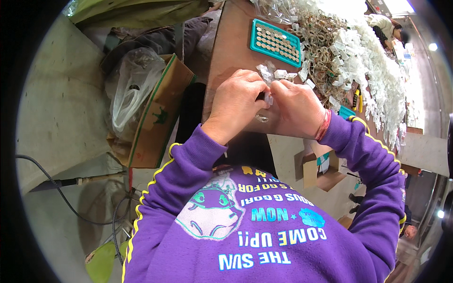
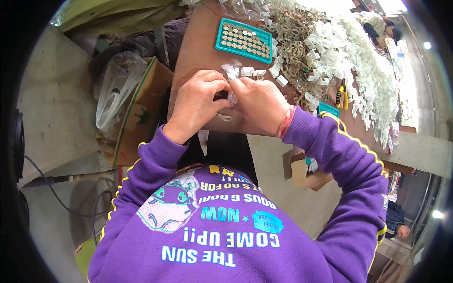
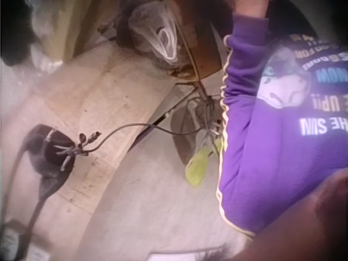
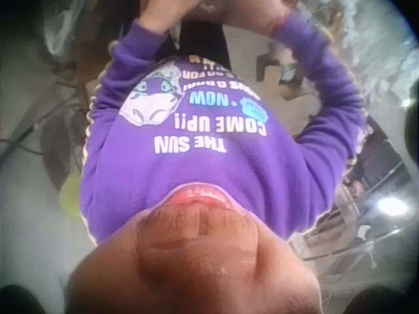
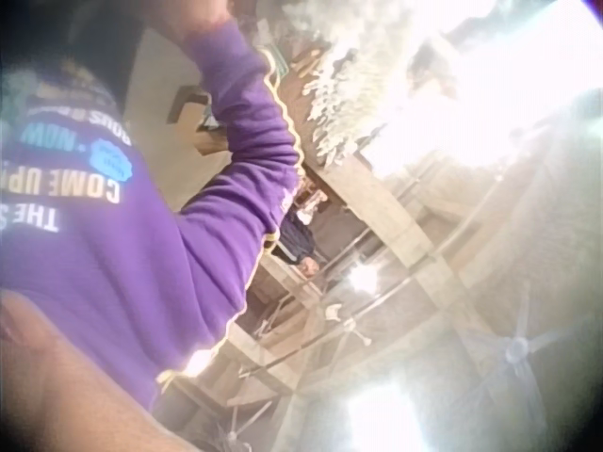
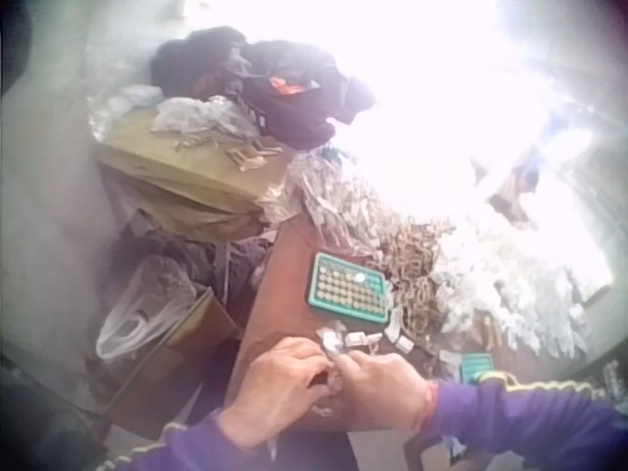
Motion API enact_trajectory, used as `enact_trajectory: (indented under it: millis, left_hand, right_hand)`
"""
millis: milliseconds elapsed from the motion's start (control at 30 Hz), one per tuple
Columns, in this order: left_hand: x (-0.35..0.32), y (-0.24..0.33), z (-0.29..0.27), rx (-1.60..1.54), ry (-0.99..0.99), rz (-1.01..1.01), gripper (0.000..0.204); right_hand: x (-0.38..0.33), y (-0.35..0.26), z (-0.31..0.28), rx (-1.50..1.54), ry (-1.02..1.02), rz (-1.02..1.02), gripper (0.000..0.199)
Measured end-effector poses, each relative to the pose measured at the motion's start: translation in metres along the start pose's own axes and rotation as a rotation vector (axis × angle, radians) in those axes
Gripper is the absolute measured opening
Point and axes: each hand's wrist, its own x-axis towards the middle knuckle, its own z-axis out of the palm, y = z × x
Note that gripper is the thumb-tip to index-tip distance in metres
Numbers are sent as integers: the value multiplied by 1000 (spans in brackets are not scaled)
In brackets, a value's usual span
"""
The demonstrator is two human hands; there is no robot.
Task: The person repeatedly picks small white plastic connectors from a pile on the table, separates them, and places them into a teal tray. The person also handles small metal pins and wires, inserting them into the connectors. The workspace is cluttered with loose components and tools.
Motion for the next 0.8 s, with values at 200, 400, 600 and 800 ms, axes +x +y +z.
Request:
enact_trajectory:
  millis: [200,400,600,800]
  left_hand:
    - [0,1,-1,21,-9,-10,25]
    - [0,2,-1,20,-32,-22,28]
    - [1,2,-1,30,-6,-7,24]
    - [1,2,-1,38,-20,-23,25]
  right_hand:
    - [-12,2,8,144,106,60,18]
    - [-11,2,6,151,159,66,10]
    - [-11,3,7,239,186,124,7]
    - [-14,4,7,262,216,139,7]
